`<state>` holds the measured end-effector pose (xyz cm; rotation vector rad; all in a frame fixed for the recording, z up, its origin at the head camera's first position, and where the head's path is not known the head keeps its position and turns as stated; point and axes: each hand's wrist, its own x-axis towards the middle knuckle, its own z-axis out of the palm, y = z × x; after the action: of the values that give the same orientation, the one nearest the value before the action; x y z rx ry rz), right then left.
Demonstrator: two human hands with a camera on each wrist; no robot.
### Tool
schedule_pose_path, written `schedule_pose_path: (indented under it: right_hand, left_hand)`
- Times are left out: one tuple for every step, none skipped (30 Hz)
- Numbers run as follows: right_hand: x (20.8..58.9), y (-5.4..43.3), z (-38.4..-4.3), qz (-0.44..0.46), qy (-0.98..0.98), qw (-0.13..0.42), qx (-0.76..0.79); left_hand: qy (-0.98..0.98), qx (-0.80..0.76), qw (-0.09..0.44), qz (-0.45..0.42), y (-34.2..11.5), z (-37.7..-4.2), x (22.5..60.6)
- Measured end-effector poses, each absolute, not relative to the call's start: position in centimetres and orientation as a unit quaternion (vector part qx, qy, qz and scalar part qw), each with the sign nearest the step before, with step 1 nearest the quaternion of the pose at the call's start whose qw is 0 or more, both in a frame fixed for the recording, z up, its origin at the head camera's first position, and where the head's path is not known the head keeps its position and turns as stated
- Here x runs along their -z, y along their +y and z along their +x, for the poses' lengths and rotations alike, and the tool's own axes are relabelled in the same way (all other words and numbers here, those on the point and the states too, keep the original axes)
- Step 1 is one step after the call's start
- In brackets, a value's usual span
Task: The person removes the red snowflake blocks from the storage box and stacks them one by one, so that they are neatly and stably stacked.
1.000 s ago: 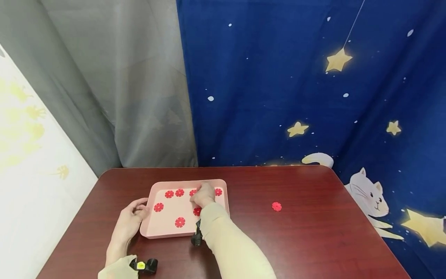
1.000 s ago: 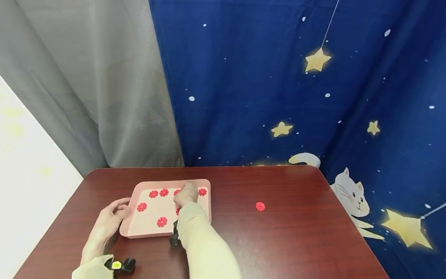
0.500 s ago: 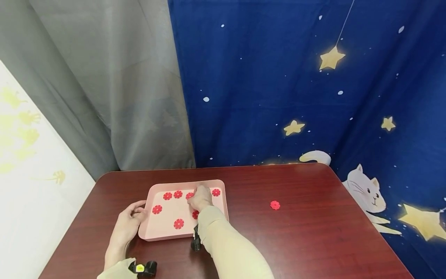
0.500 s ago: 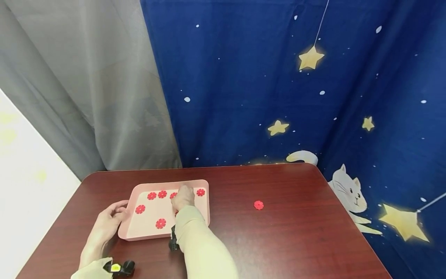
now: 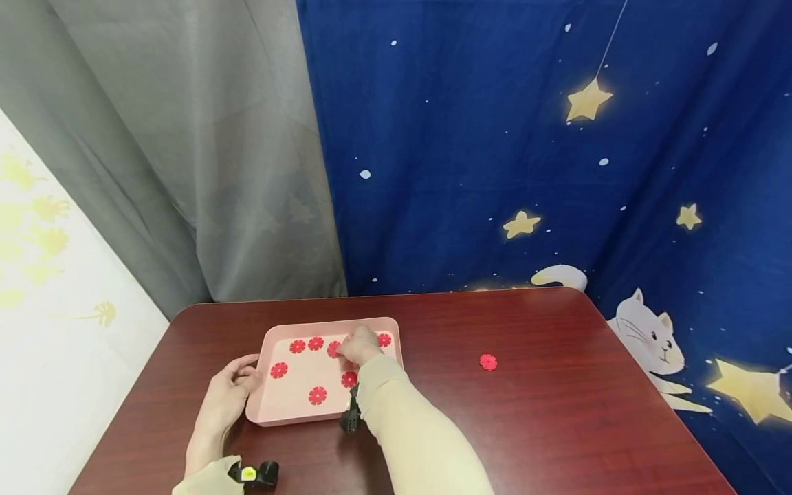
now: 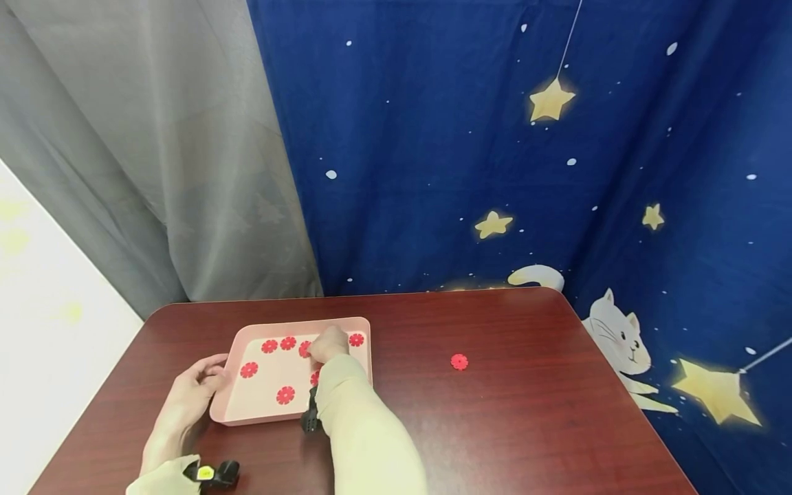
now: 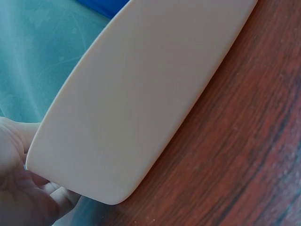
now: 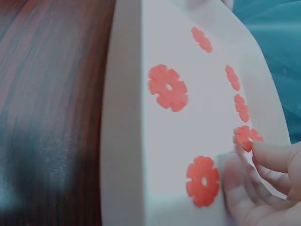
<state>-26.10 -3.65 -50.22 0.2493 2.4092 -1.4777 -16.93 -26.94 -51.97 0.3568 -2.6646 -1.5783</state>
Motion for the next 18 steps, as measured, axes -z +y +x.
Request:
schedule_pose_path:
  right_hand:
    - [50.0, -3.6, -26.1, 0.096, 0.831, 0.159, 0.524]
    - [49.9, -3.6, -26.1, 0.103, 0.823, 0.166, 0.533]
    - [49.7, -3.5, -26.0, 0.106, 0.813, 0.174, 0.545]
    - [49.5, -3.5, -26.0, 0.111, 0.803, 0.184, 0.556]
    - [49.2, -3.4, -25.9, 0.115, 0.790, 0.194, 0.570]
    - [49.0, -3.3, -25.9, 0.120, 0.774, 0.206, 0.586]
    - [48.8, -3.2, -25.9, 0.120, 0.766, 0.214, 0.594]
    - [48.5, -3.1, -25.9, 0.114, 0.764, 0.218, 0.597]
    - [48.3, -3.0, -25.9, 0.107, 0.762, 0.222, 0.598]
    - [48.1, -2.9, -25.9, 0.103, 0.763, 0.222, 0.598]
    - [47.9, -2.7, -25.9, 0.097, 0.764, 0.222, 0.598]
    - [47.7, -2.6, -26.0, 0.088, 0.766, 0.222, 0.597]
    - [47.5, -2.5, -26.1, 0.075, 0.769, 0.219, 0.595]
    - [47.3, -2.3, -26.2, 0.063, 0.769, 0.219, 0.597]
    - [47.1, -2.2, -26.3, 0.056, 0.767, 0.219, 0.601]
    - [47.0, -2.0, -26.4, 0.048, 0.766, 0.217, 0.603]
    - [46.8, -1.8, -26.5, 0.041, 0.763, 0.218, 0.608]
    - [46.6, -1.5, -26.6, 0.035, 0.762, 0.217, 0.609]
  left_hand:
    - [-0.855, 0.506, 0.012, 0.114, -27.0, -16.9, 52.0]
    - [-0.855, 0.506, 0.012, 0.114, -27.0, -16.9, 51.9]
    - [-0.855, 0.506, 0.012, 0.115, -27.0, -16.9, 51.9]
    - [-0.855, 0.505, 0.012, 0.116, -27.0, -16.8, 51.9]
    - [-0.855, 0.505, 0.010, 0.116, -27.0, -16.8, 51.9]
    - [-0.855, 0.505, 0.009, 0.117, -27.0, -16.8, 51.9]
    - [-0.856, 0.504, 0.010, 0.116, -27.0, -16.9, 52.0]
    - [-0.856, 0.503, 0.011, 0.115, -26.9, -16.9, 52.0]
    - [-0.857, 0.503, 0.012, 0.113, -26.9, -17.0, 52.0]
    - [-0.858, 0.501, 0.014, 0.110, -26.9, -17.0, 52.0]
    - [-0.859, 0.500, 0.016, 0.109, -26.9, -17.1, 52.0]
    - [-0.861, 0.497, 0.018, 0.107, -26.9, -17.2, 52.0]
    - [-0.863, 0.494, 0.021, 0.106, -26.9, -17.2, 52.0]
    - [-0.864, 0.493, 0.021, 0.105, -27.0, -17.2, 52.0]
    - [-0.864, 0.492, 0.020, 0.106, -27.0, -17.2, 52.0]
    - [-0.865, 0.491, 0.019, 0.106, -27.0, -17.1, 52.0]
    - [-0.865, 0.490, 0.018, 0.108, -27.0, -17.1, 52.0]
    - [-0.865, 0.489, 0.016, 0.108, -27.0, -17.0, 52.0]
